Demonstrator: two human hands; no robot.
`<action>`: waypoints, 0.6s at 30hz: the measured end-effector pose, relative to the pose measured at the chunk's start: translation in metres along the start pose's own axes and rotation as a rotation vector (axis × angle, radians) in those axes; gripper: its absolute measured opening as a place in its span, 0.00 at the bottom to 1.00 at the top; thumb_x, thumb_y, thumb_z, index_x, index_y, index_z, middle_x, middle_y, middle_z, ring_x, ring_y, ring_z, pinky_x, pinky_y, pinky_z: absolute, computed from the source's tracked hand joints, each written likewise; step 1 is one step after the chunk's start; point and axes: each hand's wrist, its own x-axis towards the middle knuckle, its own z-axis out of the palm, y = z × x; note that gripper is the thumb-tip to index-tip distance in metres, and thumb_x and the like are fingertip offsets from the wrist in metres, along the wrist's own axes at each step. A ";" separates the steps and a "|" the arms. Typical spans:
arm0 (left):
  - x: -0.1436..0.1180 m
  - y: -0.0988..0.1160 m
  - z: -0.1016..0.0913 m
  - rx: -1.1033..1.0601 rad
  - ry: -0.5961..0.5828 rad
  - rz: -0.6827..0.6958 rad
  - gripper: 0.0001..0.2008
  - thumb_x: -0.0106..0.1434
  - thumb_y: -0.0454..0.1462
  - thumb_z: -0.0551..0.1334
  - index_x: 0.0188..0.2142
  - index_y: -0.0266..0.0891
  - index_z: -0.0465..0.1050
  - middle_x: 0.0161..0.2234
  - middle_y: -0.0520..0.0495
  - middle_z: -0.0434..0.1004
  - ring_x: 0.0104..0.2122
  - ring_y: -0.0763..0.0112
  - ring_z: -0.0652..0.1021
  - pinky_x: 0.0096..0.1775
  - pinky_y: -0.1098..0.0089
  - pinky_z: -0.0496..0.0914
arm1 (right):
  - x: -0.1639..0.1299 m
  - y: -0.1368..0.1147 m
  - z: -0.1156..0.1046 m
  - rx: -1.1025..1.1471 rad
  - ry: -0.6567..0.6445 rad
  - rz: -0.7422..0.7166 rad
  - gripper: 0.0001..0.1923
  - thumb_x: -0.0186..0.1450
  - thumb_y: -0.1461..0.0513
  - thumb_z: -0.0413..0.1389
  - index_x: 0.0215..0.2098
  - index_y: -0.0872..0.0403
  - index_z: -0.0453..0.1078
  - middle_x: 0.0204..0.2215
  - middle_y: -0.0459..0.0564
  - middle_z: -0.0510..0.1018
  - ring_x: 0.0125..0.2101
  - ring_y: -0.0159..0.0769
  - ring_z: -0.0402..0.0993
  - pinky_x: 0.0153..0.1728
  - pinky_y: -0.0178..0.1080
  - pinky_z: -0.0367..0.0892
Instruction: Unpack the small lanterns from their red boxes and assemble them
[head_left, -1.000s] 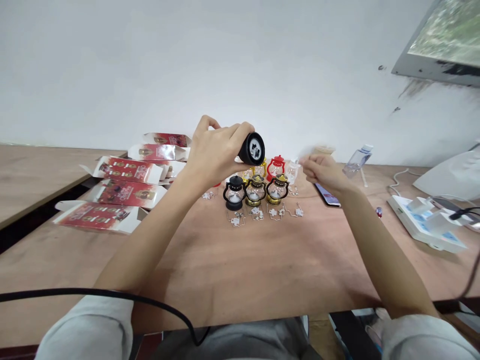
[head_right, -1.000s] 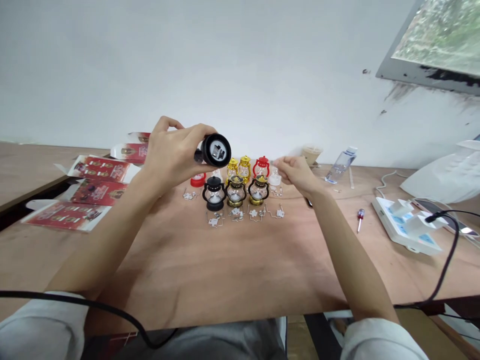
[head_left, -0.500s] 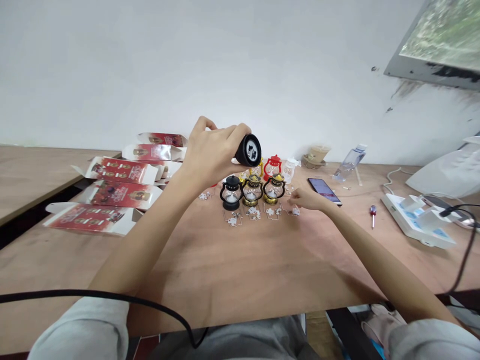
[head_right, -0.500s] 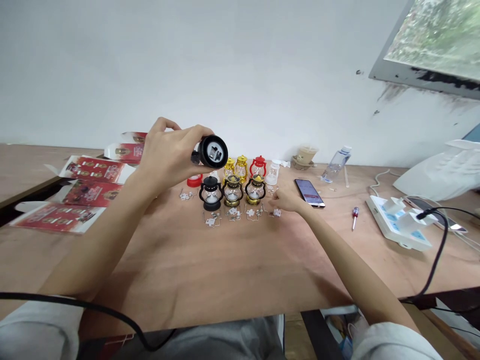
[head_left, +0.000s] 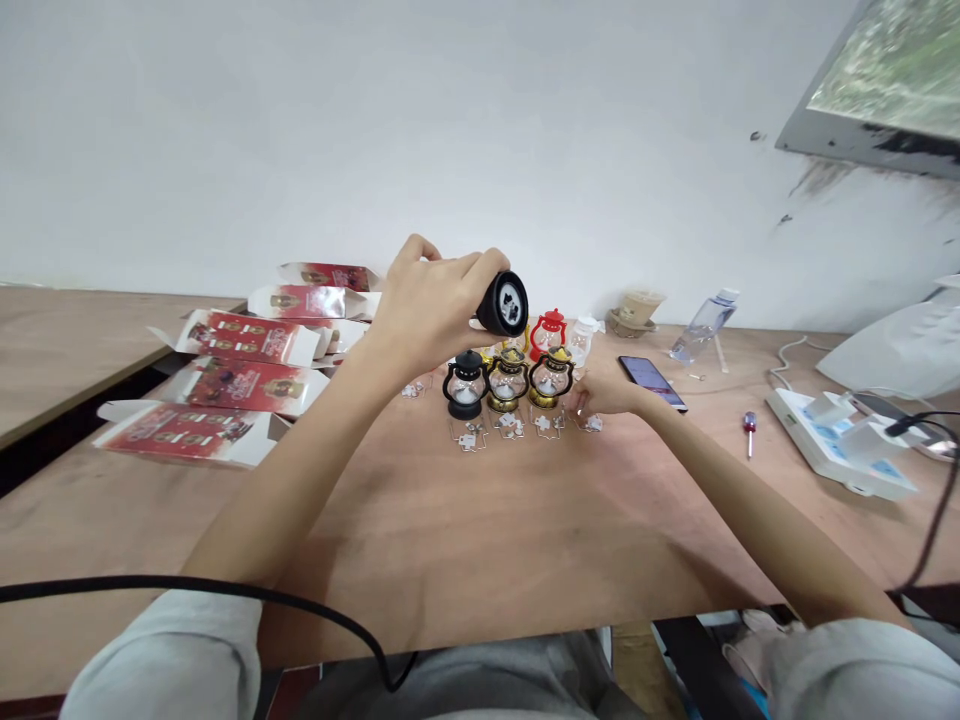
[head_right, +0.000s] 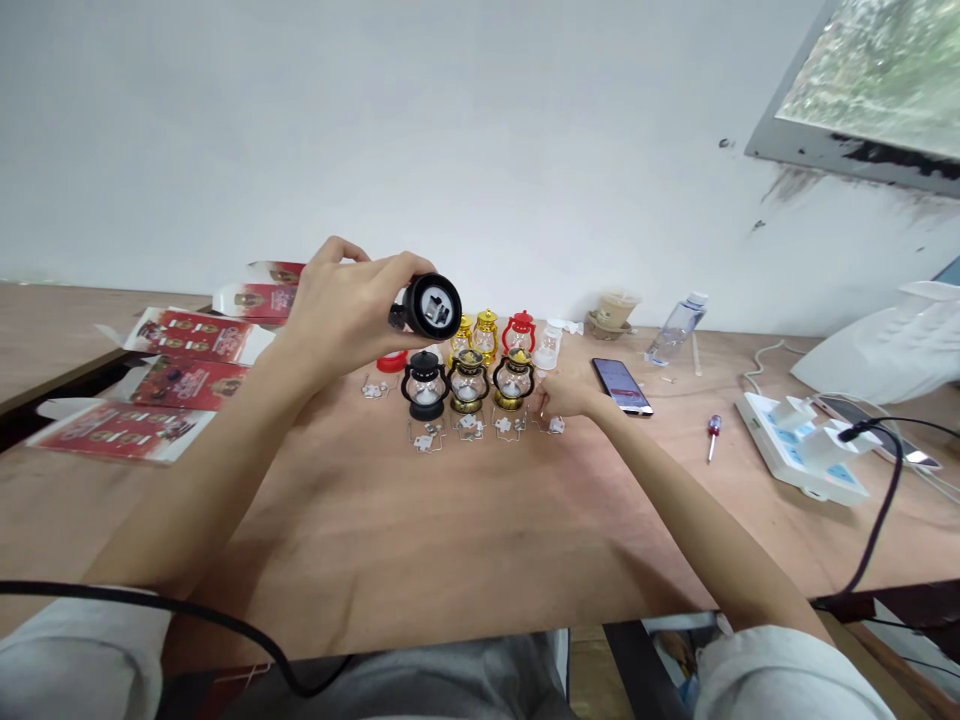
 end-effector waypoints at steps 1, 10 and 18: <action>0.000 0.001 0.001 -0.002 -0.018 -0.007 0.18 0.58 0.46 0.63 0.45 0.41 0.66 0.32 0.46 0.77 0.32 0.64 0.74 0.40 0.61 0.58 | -0.004 0.000 -0.005 -0.005 -0.003 0.002 0.03 0.43 0.68 0.56 0.17 0.55 0.67 0.15 0.41 0.67 0.22 0.30 0.63 0.24 0.33 0.57; -0.001 0.016 0.011 0.005 -0.063 0.047 0.17 0.62 0.46 0.59 0.45 0.39 0.64 0.36 0.46 0.78 0.33 0.66 0.76 0.43 0.61 0.59 | -0.062 -0.073 -0.049 0.565 0.996 -0.255 0.08 0.57 0.56 0.60 0.32 0.51 0.73 0.34 0.48 0.79 0.37 0.37 0.75 0.41 0.42 0.70; -0.006 0.048 0.031 0.197 0.184 0.277 0.13 0.66 0.29 0.50 0.46 0.46 0.65 0.41 0.52 0.78 0.45 0.69 0.76 0.48 0.59 0.63 | -0.053 -0.137 0.010 1.879 0.455 0.040 0.14 0.67 0.55 0.46 0.32 0.53 0.68 0.31 0.50 0.77 0.40 0.36 0.76 0.44 0.41 0.75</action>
